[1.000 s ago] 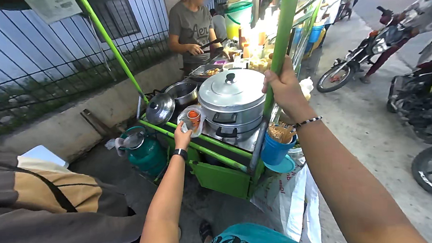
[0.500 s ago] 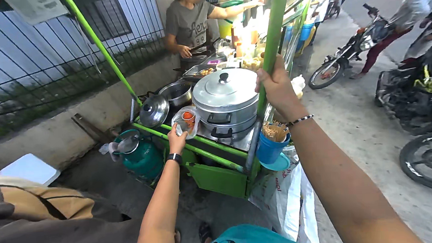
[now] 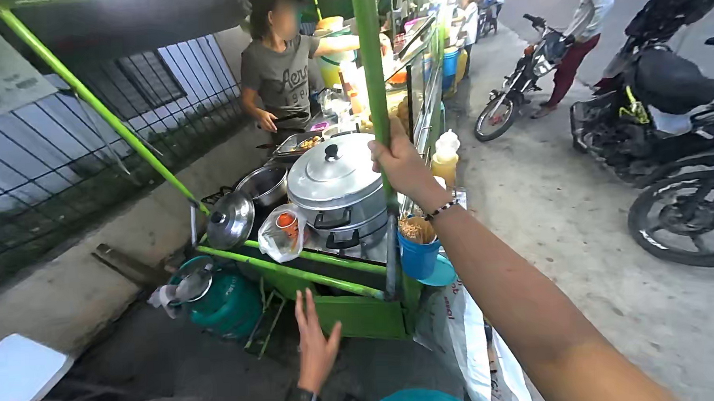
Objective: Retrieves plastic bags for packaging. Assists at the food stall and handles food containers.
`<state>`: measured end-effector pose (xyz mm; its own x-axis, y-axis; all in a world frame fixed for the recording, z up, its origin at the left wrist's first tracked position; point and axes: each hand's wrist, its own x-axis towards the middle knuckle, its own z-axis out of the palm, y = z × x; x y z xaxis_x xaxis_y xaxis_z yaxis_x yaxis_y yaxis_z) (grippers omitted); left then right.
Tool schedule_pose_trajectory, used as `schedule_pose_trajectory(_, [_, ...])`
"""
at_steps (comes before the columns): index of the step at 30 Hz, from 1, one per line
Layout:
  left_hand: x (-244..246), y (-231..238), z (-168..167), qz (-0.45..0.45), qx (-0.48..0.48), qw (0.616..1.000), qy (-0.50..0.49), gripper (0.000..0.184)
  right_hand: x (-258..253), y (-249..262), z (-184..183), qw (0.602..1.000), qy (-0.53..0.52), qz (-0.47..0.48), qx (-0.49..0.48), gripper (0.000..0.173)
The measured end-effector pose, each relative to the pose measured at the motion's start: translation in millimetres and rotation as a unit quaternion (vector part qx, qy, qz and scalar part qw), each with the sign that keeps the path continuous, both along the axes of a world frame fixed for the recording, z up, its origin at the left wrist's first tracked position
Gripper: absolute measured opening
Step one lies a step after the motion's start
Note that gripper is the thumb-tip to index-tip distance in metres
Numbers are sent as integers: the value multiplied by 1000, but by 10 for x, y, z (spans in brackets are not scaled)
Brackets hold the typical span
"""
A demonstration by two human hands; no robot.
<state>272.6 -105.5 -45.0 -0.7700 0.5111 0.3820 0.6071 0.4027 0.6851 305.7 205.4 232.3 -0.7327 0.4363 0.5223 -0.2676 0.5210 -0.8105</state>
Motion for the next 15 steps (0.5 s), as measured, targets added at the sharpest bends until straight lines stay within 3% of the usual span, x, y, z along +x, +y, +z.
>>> schedule_pose_trajectory(4, [535, -328, -550, -55, -81, 995, -6, 97, 23, -30, 21, 1000, -7, 2, 1, 53])
schedule_pose_trajectory(7, [691, -568, -863, -66, -157, 982, -83, 93, 8, -21, 5, 1000, -5, 5, 6, 56])
schedule_pose_trajectory(15, [732, -855, -1332, -23, -341, 886, -314, 71, 7, -1, -1, 1000, -5, 9, 29, 55])
